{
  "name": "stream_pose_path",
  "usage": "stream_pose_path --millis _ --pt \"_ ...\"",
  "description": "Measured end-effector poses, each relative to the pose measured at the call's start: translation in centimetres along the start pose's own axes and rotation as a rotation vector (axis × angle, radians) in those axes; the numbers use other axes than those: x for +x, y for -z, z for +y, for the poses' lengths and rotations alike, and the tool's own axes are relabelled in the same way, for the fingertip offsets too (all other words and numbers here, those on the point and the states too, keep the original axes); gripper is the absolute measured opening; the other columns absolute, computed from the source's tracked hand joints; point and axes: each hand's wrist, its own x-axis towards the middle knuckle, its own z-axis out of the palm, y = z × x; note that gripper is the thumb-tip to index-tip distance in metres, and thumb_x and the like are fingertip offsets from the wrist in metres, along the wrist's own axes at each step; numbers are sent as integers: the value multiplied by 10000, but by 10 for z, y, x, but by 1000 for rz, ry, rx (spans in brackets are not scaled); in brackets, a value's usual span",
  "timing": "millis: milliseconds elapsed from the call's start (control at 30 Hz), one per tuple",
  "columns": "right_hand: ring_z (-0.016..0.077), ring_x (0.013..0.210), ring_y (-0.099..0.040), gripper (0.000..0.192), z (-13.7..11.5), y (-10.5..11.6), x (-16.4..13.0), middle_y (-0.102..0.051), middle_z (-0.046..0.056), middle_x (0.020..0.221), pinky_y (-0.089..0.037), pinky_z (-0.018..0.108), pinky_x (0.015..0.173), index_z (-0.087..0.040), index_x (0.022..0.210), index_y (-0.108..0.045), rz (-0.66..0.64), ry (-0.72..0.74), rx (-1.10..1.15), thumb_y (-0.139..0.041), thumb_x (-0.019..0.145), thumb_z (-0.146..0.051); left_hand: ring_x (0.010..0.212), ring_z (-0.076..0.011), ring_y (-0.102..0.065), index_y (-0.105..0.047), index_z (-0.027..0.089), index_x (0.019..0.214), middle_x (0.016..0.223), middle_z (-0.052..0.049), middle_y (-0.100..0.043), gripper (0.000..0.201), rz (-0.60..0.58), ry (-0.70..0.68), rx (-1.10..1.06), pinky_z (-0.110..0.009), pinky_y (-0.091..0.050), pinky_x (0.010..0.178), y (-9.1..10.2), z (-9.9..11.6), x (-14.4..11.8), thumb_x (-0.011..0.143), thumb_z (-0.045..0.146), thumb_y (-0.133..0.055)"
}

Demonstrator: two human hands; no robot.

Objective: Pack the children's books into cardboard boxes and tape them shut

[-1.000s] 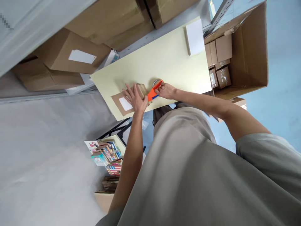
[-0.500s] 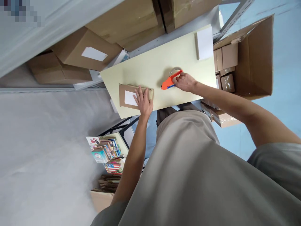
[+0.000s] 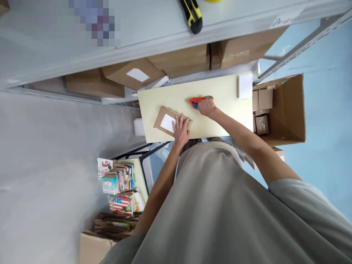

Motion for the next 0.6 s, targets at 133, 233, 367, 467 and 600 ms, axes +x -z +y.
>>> stream_pose_path --millis 133,233,367,467,600 --pt "419 1315 -776 494 -17 30 -27 -790 342 1406 -592 495 1114 -28 1459 -694 75 -99 112 -474 1183 -373 1830 -392 -261 -418 162 1812 1882 -204 -442 804 136 44 -207 -709 -219 1477 17 8 8 1041 315 -587" --pt "471 1183 -803 536 -34 55 -50 -813 328 1304 -639 567 1053 -67 1461 -644 217 -124 273 -438 1193 -483 1668 -354 -551 -542 225 1726 1712 -208 -645 616 407 -79 -358 -608 -429 1413 55 25 24 1136 402 -529" --pt "482 1171 -777 520 -56 113 -57 -798 263 1270 -645 661 1058 -141 1556 -521 530 13 363 -421 1178 -484 1535 -342 -659 -664 269 1614 1549 -196 -734 488 647 -276 -400 -572 -484 1377 134 62 58 1189 431 -489" --pt "482 1372 -700 526 -69 167 -39 -714 262 1433 -566 727 1199 -157 1616 -471 700 127 295 -358 1195 -452 1677 -345 -534 -594 291 1701 1711 -174 -617 538 670 -354 -404 -555 -397 1446 190 87 90 1181 392 -506" --pt "512 1481 -633 520 -75 224 12 -672 302 1490 -440 781 1298 -99 1607 -509 824 148 256 -335 1193 -362 1756 -331 -434 -445 284 1809 1827 -130 -524 675 639 -419 -367 -536 -335 1486 233 103 126 1139 309 -517"
